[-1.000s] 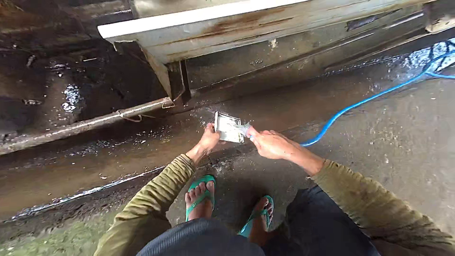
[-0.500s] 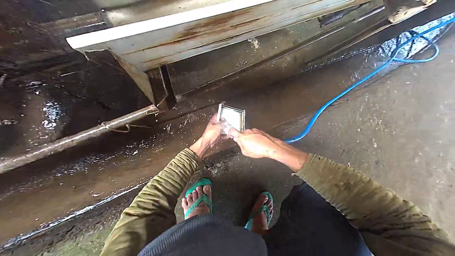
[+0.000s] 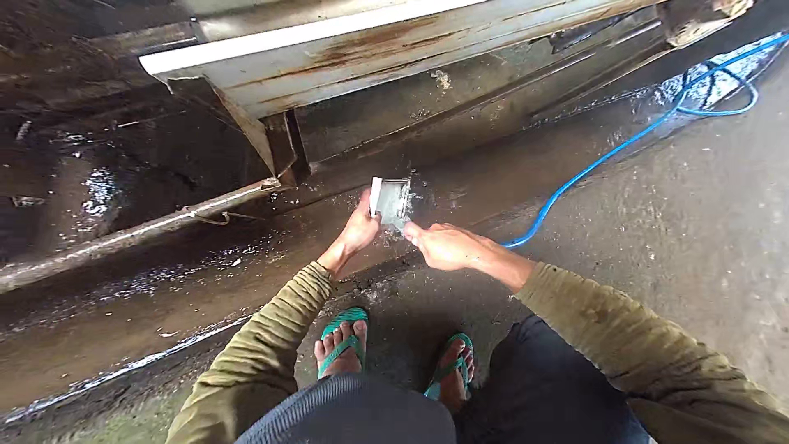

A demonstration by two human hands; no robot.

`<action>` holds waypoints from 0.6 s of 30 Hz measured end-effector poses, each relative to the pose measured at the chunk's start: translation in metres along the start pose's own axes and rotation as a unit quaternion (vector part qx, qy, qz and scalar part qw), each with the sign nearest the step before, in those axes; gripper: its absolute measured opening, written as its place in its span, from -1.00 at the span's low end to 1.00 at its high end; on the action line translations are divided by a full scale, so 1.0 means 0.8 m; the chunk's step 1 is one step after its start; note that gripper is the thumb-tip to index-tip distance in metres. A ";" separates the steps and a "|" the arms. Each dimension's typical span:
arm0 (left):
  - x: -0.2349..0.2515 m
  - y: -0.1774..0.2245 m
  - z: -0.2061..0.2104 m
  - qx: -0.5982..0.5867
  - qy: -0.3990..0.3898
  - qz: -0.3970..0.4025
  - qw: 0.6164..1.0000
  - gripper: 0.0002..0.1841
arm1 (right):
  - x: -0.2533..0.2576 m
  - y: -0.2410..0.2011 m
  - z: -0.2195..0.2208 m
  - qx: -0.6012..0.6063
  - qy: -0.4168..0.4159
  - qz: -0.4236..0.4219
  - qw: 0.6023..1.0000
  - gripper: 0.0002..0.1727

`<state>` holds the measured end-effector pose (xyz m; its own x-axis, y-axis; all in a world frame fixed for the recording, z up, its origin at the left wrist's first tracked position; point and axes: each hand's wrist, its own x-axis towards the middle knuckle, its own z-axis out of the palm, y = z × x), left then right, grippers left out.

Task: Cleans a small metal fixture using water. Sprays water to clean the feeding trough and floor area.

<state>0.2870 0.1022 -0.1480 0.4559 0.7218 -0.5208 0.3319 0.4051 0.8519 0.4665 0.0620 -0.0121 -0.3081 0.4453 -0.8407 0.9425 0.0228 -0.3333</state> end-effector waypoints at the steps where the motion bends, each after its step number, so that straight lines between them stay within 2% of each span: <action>1: 0.004 -0.001 0.001 0.092 -0.011 0.055 0.994 -0.30 | -0.002 -0.003 -0.001 0.000 0.009 -0.010 1.000 -0.54; 3: 0.011 -0.003 0.004 0.235 -0.027 0.169 0.957 -0.25 | -0.007 -0.005 -0.003 0.005 0.034 -0.011 0.999 -0.53; 5: 0.015 -0.010 0.007 0.325 -0.018 0.234 0.916 -0.39 | -0.008 0.001 -0.006 0.002 0.060 0.009 0.998 -0.53; 7: 0.016 -0.019 0.006 0.376 -0.012 0.283 0.882 -0.44 | -0.004 0.016 -0.008 0.007 0.070 0.047 0.996 -0.47; 10: 0.017 -0.029 0.001 0.417 0.013 0.350 0.839 -0.30 | -0.001 0.037 -0.011 0.025 0.083 0.101 0.991 -0.49; 13: 0.013 -0.024 -0.001 0.439 0.014 0.363 0.822 -0.30 | 0.000 0.040 -0.014 0.032 0.096 0.110 0.989 -0.49; 15: 0.012 -0.018 0.002 0.472 0.006 0.341 0.813 -0.32 | 0.004 0.035 -0.010 0.028 0.093 0.090 0.991 -0.45; 18: 0.025 -0.003 0.018 0.515 -0.011 0.280 0.810 -0.57 | 0.009 0.027 -0.001 0.019 0.077 0.061 0.995 -0.47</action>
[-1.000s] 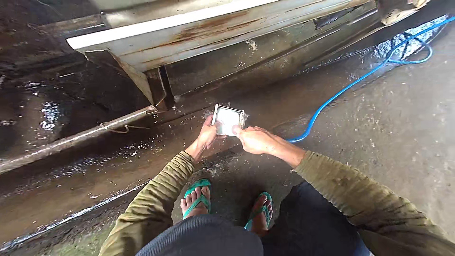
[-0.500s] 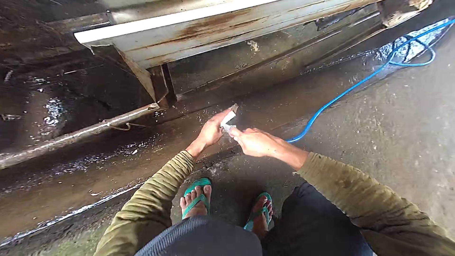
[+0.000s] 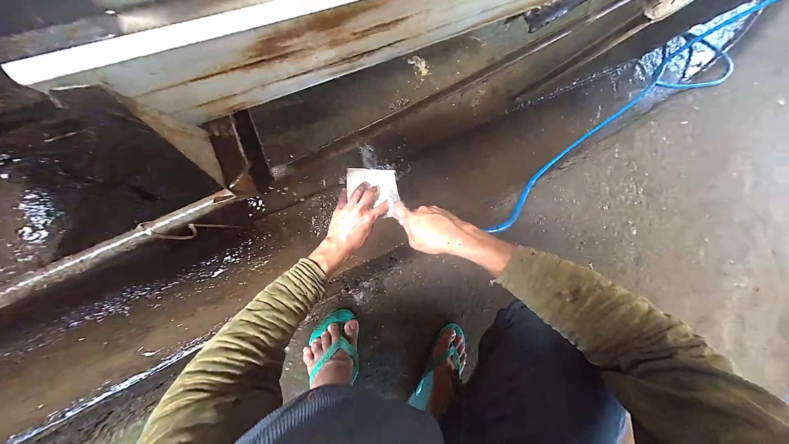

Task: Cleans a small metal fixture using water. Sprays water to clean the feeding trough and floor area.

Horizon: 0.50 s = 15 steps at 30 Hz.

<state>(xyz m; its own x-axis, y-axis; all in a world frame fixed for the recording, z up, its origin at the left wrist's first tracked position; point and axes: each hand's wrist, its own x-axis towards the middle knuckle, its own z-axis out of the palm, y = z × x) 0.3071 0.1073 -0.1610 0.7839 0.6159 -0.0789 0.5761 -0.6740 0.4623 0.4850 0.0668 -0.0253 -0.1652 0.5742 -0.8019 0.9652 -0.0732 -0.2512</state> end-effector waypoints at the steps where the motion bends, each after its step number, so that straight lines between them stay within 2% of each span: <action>1: 0.008 0.004 -0.004 0.010 -0.022 -0.020 1.000 -0.63 | 0.001 -0.004 0.001 -0.002 -0.009 -0.005 1.000 -0.44; 2: 0.014 0.008 -0.009 0.020 -0.038 -0.036 0.998 -0.65 | 0.003 -0.007 0.003 -0.002 -0.013 -0.009 1.000 -0.45; 4: 0.021 0.017 -0.024 0.036 -0.058 -0.058 0.996 -0.50 | 0.006 -0.010 0.008 -0.002 -0.011 -0.018 1.000 -0.48; 6: 0.023 0.026 -0.036 0.032 -0.068 -0.072 0.995 -0.46 | 0.008 -0.013 0.011 -0.002 -0.009 -0.029 1.000 -0.53; 11: 0.030 0.037 -0.042 0.056 -0.114 -0.096 0.987 -0.59 | 0.009 -0.018 0.014 -0.009 -0.005 -0.049 0.999 -0.56; 15: 0.025 0.028 -0.038 0.058 -0.135 -0.114 0.983 -0.57 | 0.016 -0.017 0.017 0.036 0.031 -0.048 0.998 -0.54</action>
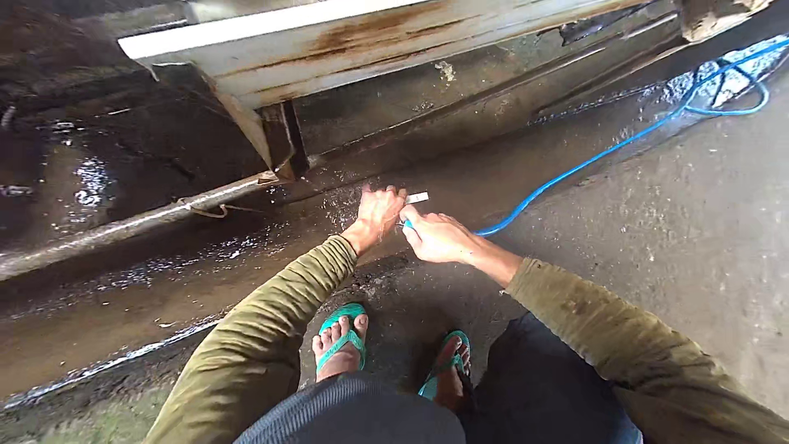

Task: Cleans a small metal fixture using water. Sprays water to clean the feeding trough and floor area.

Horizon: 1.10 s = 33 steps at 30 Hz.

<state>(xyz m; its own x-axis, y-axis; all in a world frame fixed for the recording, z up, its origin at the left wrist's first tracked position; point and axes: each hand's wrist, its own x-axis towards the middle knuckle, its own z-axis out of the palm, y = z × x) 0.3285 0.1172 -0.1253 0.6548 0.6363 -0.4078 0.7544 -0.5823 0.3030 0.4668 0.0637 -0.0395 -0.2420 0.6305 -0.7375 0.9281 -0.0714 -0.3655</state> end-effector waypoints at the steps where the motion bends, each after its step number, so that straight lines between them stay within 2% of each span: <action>1: -0.003 -0.004 0.002 -0.013 0.008 -0.001 1.000 -0.59 | 0.003 0.003 -0.001 0.031 0.026 0.012 0.999 -0.52; 3: -0.004 -0.011 0.007 -0.039 0.013 -0.017 0.999 -0.69 | 0.009 0.019 -0.005 0.107 0.114 0.020 0.987 -0.62; 5: -0.008 -0.016 0.004 -0.057 0.013 -0.038 0.998 -0.70 | 0.014 0.036 -0.007 0.175 0.248 -0.001 0.953 -0.74; 8: -0.018 -0.026 0.002 -0.078 0.018 -0.064 0.995 -0.64 | 0.028 0.056 -0.001 0.249 0.486 -0.075 0.834 -0.82; 10: -0.023 -0.031 0.001 -0.084 0.019 -0.081 0.993 -0.64 | 0.044 0.063 -0.007 0.286 0.599 -0.129 0.737 -0.83; 12: -0.028 -0.031 -0.006 -0.091 0.022 -0.098 0.991 -0.67 | 0.051 0.059 -0.024 0.326 0.661 -0.160 0.656 -0.87; 17: -0.041 -0.032 -0.013 -0.100 0.028 -0.116 0.988 -0.64 | 0.071 0.064 -0.060 0.367 0.715 -0.248 0.540 -0.90; 21: -0.046 -0.034 -0.016 -0.097 0.028 -0.128 0.987 -0.65 | 0.070 0.065 -0.078 0.339 0.749 -0.204 0.532 -0.73; 23: -0.047 -0.032 -0.018 -0.094 0.034 -0.130 0.986 -0.65 | 0.066 0.066 -0.080 0.339 0.731 -0.184 0.563 -0.66; 24: -0.047 -0.031 -0.018 -0.096 0.036 -0.131 0.986 -0.65 | 0.067 0.065 -0.085 0.335 0.736 -0.175 0.562 -0.66; 28: -0.048 -0.032 -0.016 -0.100 0.050 -0.136 0.984 -0.65 | 0.076 0.069 -0.083 0.354 0.723 -0.214 0.554 -0.63; 31: -0.051 -0.032 -0.015 -0.105 0.052 -0.141 0.983 -0.65 | 0.062 0.064 -0.063 0.328 0.700 -0.161 0.614 -0.64; 33: -0.053 -0.030 -0.019 -0.116 0.051 -0.142 0.982 -0.66 | 0.070 0.061 -0.062 0.297 0.725 -0.146 0.604 -0.64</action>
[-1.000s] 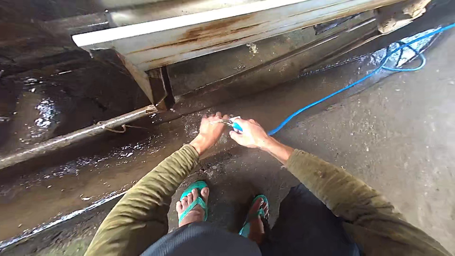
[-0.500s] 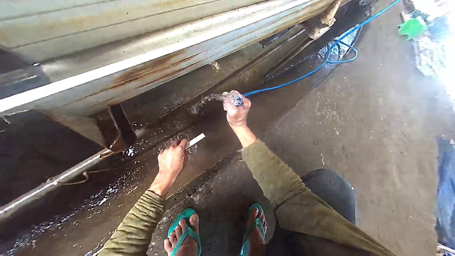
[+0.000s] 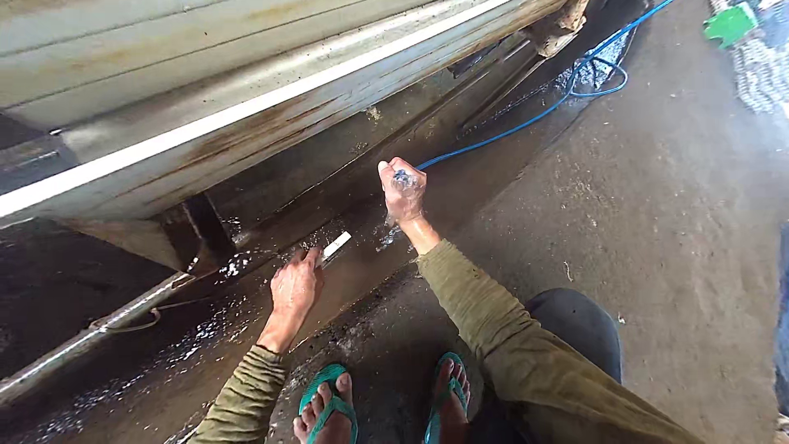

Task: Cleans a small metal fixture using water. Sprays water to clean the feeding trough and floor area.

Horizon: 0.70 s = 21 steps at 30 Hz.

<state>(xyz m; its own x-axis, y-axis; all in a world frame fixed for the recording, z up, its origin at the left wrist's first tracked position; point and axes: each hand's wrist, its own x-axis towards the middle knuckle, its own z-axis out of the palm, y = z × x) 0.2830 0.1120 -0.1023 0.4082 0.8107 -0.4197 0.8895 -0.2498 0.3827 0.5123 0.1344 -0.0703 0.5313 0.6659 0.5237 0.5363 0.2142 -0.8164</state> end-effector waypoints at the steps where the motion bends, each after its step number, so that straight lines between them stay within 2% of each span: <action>1: -0.003 0.003 -0.004 -0.003 -0.006 -0.003 1.000 -0.65 | -0.004 0.005 0.004 -0.001 0.003 -0.016 1.000 -0.64; 4: -0.022 0.023 -0.029 -0.001 -0.021 0.011 1.000 -0.47 | -0.025 0.019 0.011 0.010 -0.046 -0.020 0.999 -0.65; 6: -0.039 0.042 -0.047 0.020 -0.010 0.058 0.998 -0.27 | -0.041 0.028 0.018 0.021 -0.079 -0.035 0.996 -0.67; 8: -0.054 0.066 -0.056 0.051 0.005 0.108 0.993 -0.19 | -0.059 0.027 0.021 0.015 -0.123 -0.031 0.992 -0.66; 9: -0.058 0.079 -0.060 0.071 -0.010 0.116 0.991 -0.19 | -0.067 0.026 0.023 0.016 -0.142 -0.033 0.989 -0.66; 12: -0.055 0.114 -0.064 0.113 -0.121 0.103 0.981 -0.15 | -0.097 0.023 0.026 0.038 -0.178 -0.039 0.983 -0.65; 14: -0.042 0.119 -0.057 0.103 -0.165 0.097 0.976 -0.13 | -0.103 0.019 0.036 0.030 -0.194 -0.052 0.979 -0.65; 15: -0.037 0.114 -0.052 0.091 -0.171 0.094 0.977 -0.14 | -0.106 0.019 0.034 0.000 -0.232 -0.039 0.972 -0.67; 17: -0.034 0.093 -0.045 0.068 -0.179 0.078 0.978 -0.20 | -0.110 0.021 0.029 -0.084 -0.373 0.037 0.923 -0.75; 19: -0.036 0.065 -0.035 0.054 -0.187 0.051 0.980 -0.18 | -0.108 0.034 0.045 -0.156 -0.521 0.099 0.834 -0.64; 21: -0.040 0.028 -0.022 0.025 -0.187 0.009 0.982 -0.25 | -0.114 0.051 0.068 -0.209 -0.636 0.106 0.735 -0.52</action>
<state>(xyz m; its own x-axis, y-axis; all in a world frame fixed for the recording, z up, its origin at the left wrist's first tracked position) 0.2860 0.0897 -0.0657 0.4626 0.5578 -0.6891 0.8866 -0.2949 0.3564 0.4504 0.1211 -0.1646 -0.2697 0.8390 -0.4727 0.8255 -0.0513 -0.5620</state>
